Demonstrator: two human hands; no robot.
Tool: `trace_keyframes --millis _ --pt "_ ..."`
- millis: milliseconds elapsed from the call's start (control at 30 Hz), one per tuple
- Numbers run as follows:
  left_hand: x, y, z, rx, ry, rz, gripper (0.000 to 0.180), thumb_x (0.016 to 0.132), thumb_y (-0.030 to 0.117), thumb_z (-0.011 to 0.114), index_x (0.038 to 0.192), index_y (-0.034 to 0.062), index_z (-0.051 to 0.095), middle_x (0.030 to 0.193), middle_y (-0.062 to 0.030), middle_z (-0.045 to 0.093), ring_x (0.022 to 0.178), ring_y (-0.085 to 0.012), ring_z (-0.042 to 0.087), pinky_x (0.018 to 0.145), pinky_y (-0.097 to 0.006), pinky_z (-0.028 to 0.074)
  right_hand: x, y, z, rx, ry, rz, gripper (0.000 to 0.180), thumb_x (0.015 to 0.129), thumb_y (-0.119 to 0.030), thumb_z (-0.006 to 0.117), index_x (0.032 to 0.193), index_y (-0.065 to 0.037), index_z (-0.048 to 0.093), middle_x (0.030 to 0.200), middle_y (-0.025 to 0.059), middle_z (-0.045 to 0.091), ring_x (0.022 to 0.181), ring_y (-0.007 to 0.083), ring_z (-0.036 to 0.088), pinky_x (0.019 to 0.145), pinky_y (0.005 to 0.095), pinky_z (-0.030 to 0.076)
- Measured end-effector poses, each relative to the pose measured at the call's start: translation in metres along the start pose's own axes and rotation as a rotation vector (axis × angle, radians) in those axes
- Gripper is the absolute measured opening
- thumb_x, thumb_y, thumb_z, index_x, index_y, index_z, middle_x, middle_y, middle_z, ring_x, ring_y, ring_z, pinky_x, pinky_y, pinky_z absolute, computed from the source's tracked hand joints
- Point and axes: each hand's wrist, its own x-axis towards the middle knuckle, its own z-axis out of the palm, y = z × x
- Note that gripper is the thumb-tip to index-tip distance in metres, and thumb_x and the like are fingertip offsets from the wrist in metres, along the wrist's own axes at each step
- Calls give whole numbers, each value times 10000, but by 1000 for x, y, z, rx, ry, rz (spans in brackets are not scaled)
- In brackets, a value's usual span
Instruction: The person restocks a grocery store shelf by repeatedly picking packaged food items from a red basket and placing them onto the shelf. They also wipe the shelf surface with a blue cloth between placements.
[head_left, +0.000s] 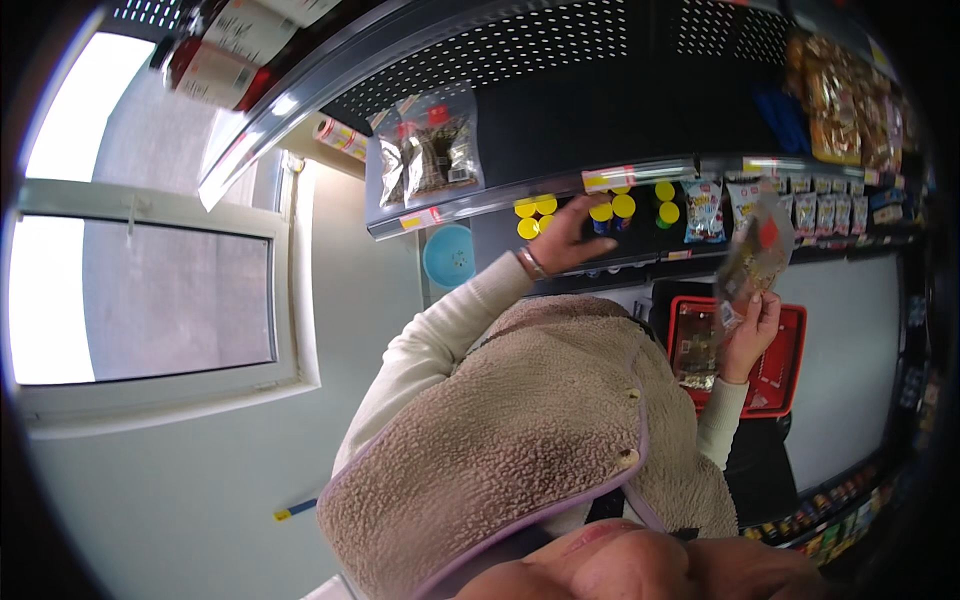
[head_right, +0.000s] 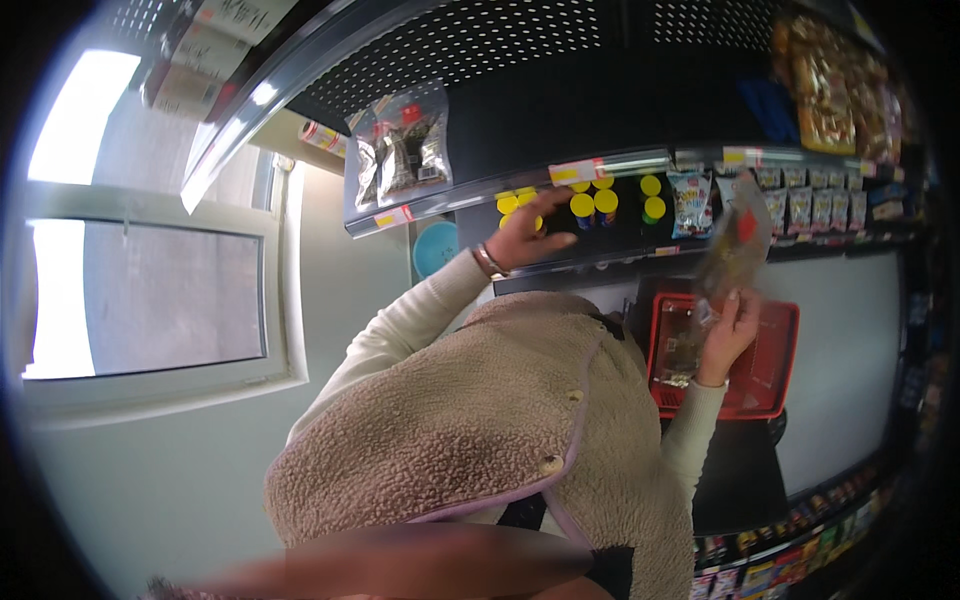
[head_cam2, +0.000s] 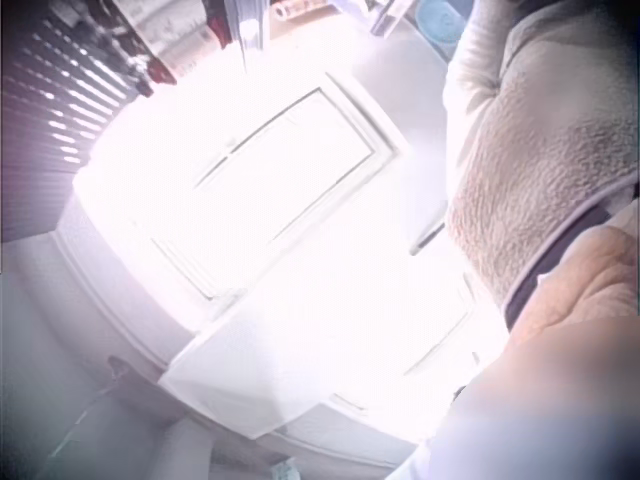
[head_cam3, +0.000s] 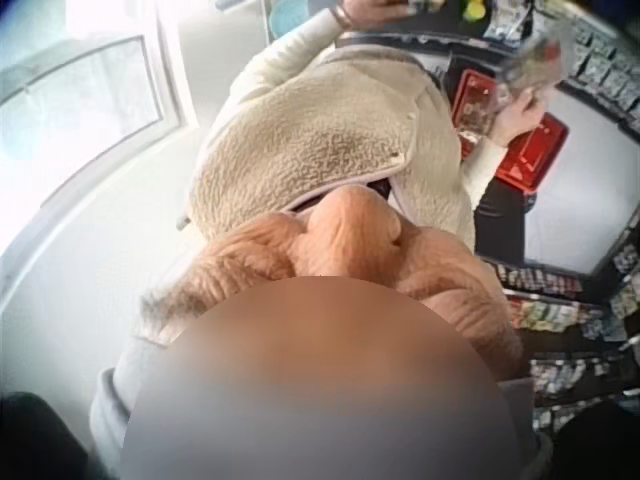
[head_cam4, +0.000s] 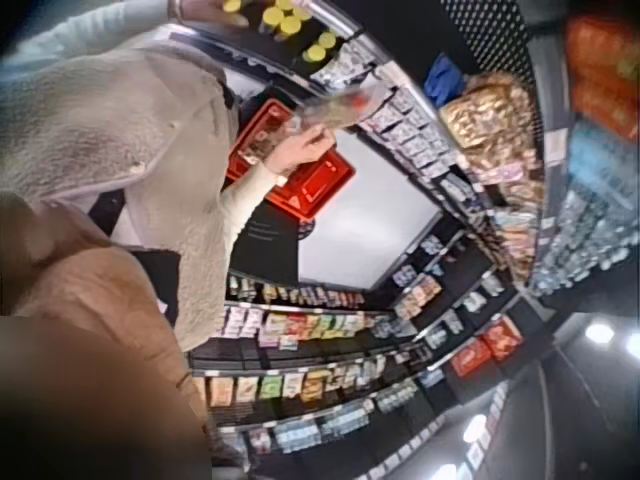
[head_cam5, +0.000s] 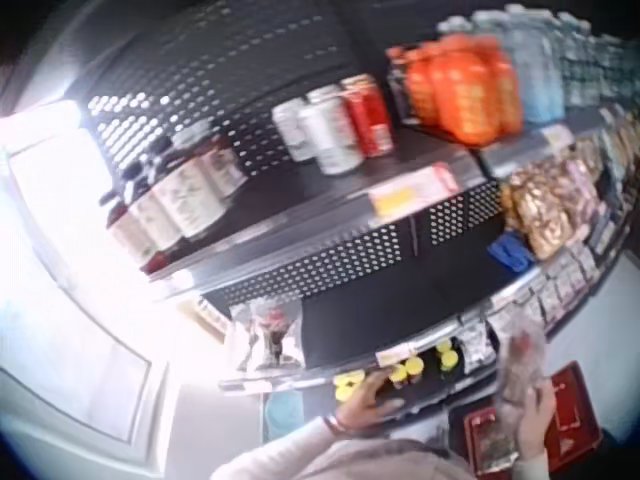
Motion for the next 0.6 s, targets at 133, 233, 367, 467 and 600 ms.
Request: trace_keyframes --millis 133,233,367,467,600 --pt "5 13 8 -577 -64 -29 713 854 234 789 1416 -16 428 1394 -186 521 1303 -263 498 1101 -411 397 5 -76 67 382 -222 131 137 1036 -86 493 1130 -11 560 1096 59 645 1026 158 627 920 312 500" --pt "-2 13 -5 -783 -5 -63 548 881 131 749 1350 -4 500 1279 -109 606 1171 -184 573 1024 -354 463 -2 -113 124 673 -407 211 163 1036 -83 493 1156 -11 577 1128 63 654 1036 151 636 915 294 503" --pt "-17 -4 -46 -806 271 -107 300 897 4 693 1185 15 611 1049 -6 675 960 -86 619 853 -257 523 1 -132 187 423 -474 146 140 1024 -117 537 1117 -20 578 1032 38 669 976 105 636 881 256 489" --pt "-28 -23 -96 -697 432 -42 232 895 4 700 1115 24 629 974 7 668 893 -71 619 802 -237 522 1 -134 232 342 -641 40 113 993 -54 566 1095 -20 602 1028 41 678 948 98 636 855 241 492" --pt "-31 -42 -169 -632 614 1 275 880 1 722 1131 -11 610 988 -22 681 884 -92 639 802 -245 543 16 -132 310 192 -813 -83 94 962 -20 602 1054 -13 617 968 52 699 893 106 671 784 246 531"
